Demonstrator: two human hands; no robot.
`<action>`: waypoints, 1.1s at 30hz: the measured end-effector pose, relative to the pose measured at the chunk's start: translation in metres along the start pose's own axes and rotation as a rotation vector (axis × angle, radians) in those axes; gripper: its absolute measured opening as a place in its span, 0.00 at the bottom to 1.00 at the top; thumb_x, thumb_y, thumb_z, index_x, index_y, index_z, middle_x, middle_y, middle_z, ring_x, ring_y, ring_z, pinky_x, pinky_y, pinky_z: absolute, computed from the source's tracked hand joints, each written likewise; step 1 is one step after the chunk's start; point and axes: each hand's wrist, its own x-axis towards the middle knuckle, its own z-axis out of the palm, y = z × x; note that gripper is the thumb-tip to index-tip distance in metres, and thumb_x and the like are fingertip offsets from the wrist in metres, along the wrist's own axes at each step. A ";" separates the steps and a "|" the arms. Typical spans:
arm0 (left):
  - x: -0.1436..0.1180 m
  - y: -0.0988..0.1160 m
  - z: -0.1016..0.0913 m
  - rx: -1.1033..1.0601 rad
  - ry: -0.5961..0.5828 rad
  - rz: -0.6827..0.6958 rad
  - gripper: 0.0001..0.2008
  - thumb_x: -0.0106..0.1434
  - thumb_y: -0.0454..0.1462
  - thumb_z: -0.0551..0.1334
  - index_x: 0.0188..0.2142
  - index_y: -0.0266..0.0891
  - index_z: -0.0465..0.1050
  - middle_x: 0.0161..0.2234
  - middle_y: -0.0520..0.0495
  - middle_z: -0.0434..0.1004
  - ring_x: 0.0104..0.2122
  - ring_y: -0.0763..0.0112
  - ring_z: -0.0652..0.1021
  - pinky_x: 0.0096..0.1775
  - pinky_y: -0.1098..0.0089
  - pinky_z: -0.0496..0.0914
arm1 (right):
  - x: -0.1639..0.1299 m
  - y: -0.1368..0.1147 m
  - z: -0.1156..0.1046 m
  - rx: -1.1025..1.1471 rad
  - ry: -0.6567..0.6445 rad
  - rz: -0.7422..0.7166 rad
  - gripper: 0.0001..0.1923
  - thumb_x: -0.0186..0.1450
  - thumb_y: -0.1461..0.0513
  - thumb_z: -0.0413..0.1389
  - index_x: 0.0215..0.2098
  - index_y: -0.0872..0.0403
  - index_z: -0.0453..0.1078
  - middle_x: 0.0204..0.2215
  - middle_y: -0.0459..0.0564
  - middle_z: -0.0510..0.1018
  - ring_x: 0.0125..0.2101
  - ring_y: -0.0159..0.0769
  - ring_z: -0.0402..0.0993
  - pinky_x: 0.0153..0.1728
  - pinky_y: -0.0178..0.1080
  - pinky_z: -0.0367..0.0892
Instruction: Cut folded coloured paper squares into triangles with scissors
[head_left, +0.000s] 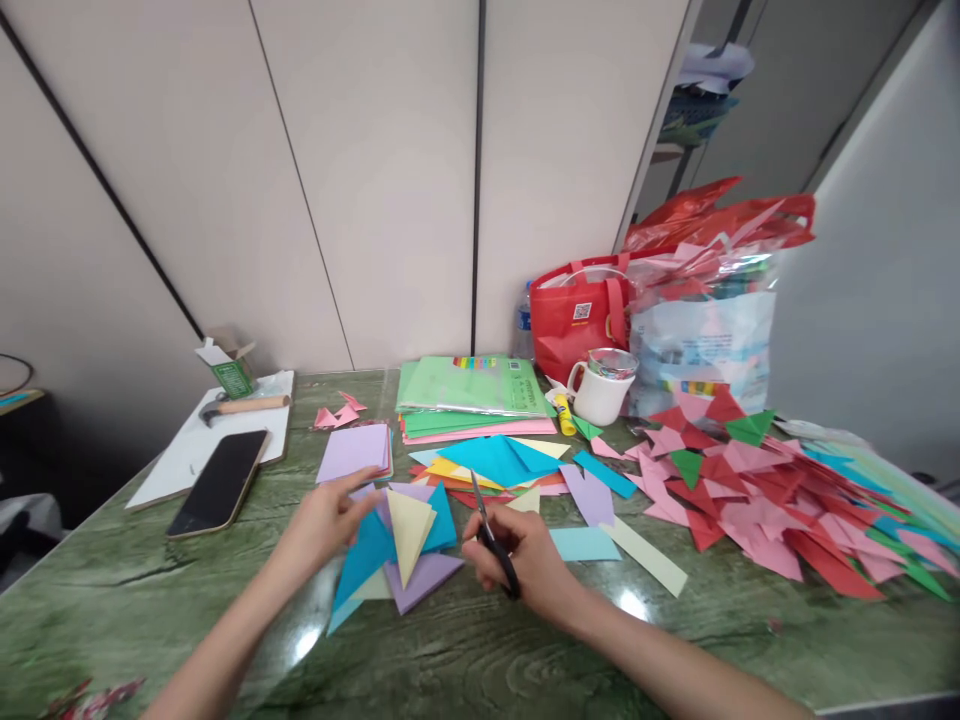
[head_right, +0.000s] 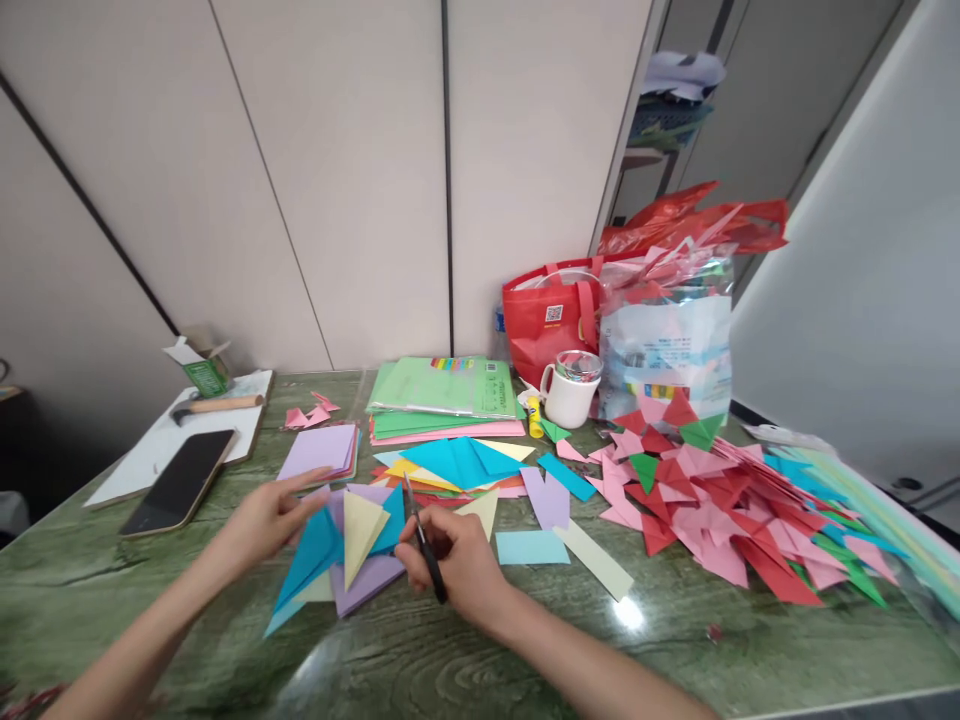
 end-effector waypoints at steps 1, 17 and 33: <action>0.002 -0.006 -0.007 0.066 0.106 0.002 0.26 0.53 0.48 0.58 0.45 0.33 0.74 0.09 0.57 0.63 0.12 0.71 0.64 0.17 0.74 0.56 | -0.003 0.000 -0.001 -0.028 -0.008 -0.005 0.12 0.54 0.55 0.59 0.27 0.54 0.64 0.13 0.39 0.66 0.14 0.28 0.64 0.16 0.31 0.60; -0.006 0.052 0.063 -0.003 0.016 0.381 0.11 0.58 0.34 0.54 0.33 0.37 0.75 0.32 0.43 0.78 0.32 0.65 0.76 0.36 0.67 0.69 | 0.011 0.001 -0.085 -0.653 0.224 -0.208 0.11 0.53 0.67 0.53 0.35 0.53 0.67 0.31 0.50 0.78 0.33 0.41 0.74 0.36 0.40 0.66; 0.017 0.075 0.126 0.173 -0.199 0.293 0.11 0.61 0.39 0.59 0.42 0.38 0.71 0.42 0.44 0.73 0.39 0.63 0.75 0.38 0.62 0.71 | 0.007 0.033 -0.094 -0.395 0.379 -0.009 0.10 0.53 0.60 0.58 0.32 0.53 0.64 0.29 0.49 0.75 0.31 0.42 0.73 0.35 0.41 0.67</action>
